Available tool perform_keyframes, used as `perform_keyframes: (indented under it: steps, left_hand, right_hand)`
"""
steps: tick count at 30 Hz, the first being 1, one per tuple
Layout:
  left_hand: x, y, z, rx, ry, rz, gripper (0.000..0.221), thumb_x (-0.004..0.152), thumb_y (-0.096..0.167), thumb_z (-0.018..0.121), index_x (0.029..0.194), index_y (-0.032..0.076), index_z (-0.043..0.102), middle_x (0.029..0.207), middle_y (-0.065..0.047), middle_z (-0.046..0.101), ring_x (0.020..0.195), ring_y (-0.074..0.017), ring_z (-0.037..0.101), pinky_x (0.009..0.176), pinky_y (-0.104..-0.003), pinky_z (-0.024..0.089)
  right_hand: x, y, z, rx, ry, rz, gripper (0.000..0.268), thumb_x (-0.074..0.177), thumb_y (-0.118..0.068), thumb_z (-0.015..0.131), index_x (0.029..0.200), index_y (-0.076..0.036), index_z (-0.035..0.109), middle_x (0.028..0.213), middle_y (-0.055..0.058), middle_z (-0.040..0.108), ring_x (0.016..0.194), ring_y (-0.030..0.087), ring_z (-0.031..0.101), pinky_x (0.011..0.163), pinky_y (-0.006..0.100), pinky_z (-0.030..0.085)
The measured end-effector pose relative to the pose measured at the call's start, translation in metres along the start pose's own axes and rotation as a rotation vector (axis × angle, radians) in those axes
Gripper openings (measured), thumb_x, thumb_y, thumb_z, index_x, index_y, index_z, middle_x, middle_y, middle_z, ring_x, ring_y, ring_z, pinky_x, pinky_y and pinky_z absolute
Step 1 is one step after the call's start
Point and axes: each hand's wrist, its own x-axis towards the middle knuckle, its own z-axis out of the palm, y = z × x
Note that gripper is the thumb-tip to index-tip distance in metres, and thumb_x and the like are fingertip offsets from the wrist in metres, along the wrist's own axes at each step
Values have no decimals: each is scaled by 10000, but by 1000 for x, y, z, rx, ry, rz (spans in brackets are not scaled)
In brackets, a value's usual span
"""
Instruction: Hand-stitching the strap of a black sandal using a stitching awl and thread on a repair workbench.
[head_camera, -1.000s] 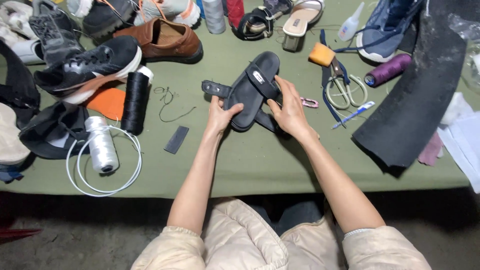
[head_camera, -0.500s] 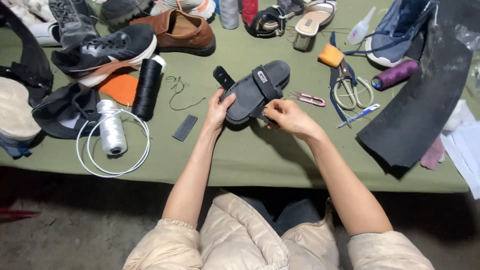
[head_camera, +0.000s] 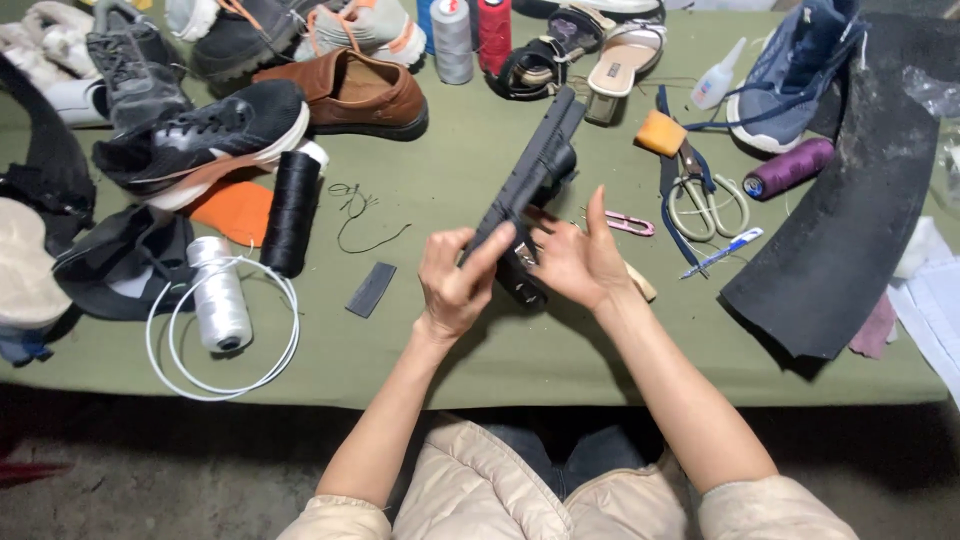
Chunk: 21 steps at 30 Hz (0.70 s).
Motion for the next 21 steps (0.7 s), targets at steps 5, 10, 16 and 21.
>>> perform_keyframes:
  steps: [5, 10, 16, 21]
  left_hand:
    - [-21, -17, 29, 88, 239, 357, 279, 829, 101, 809, 1069, 244, 821, 1021, -123, 690, 853, -279, 644, 755, -407, 581]
    - [-3, -14, 18, -157, 140, 55, 456, 766, 41, 854, 1199, 53, 712, 1061, -154, 706, 949, -328, 679, 877, -464, 567]
    - [33, -65, 12, -382, 153, -857, 130, 924, 191, 773, 886, 94, 697, 725, -64, 641, 659, -128, 580, 583, -271, 485]
    - [31, -136, 15, -145, -141, -1062, 581, 927, 424, 838, 1326, 58, 627, 1016, -295, 713, 992, -367, 720, 810, -471, 547]
  right_hand:
    - [7, 1, 18, 192, 2, -97, 939, 817, -659, 672, 1458, -8, 456, 1490, 226, 495, 1352, 361, 513, 1141, 569, 409]
    - [25, 0, -1, 92, 27, -116, 900, 829, -684, 633, 1448, -58, 451, 1476, 166, 512, 1390, 346, 495, 1193, 599, 373]
    - [-10, -24, -15, -513, -128, -40, 547, 983, -460, 615, 1435, -159, 546, 1401, 62, 609, 1296, 223, 595, 1061, 401, 522]
    - [-47, -71, -26, -829, -41, 21, 542, 1009, -319, 582, 1410, 44, 552, 1217, 191, 718, 1087, 218, 713, 937, 335, 601]
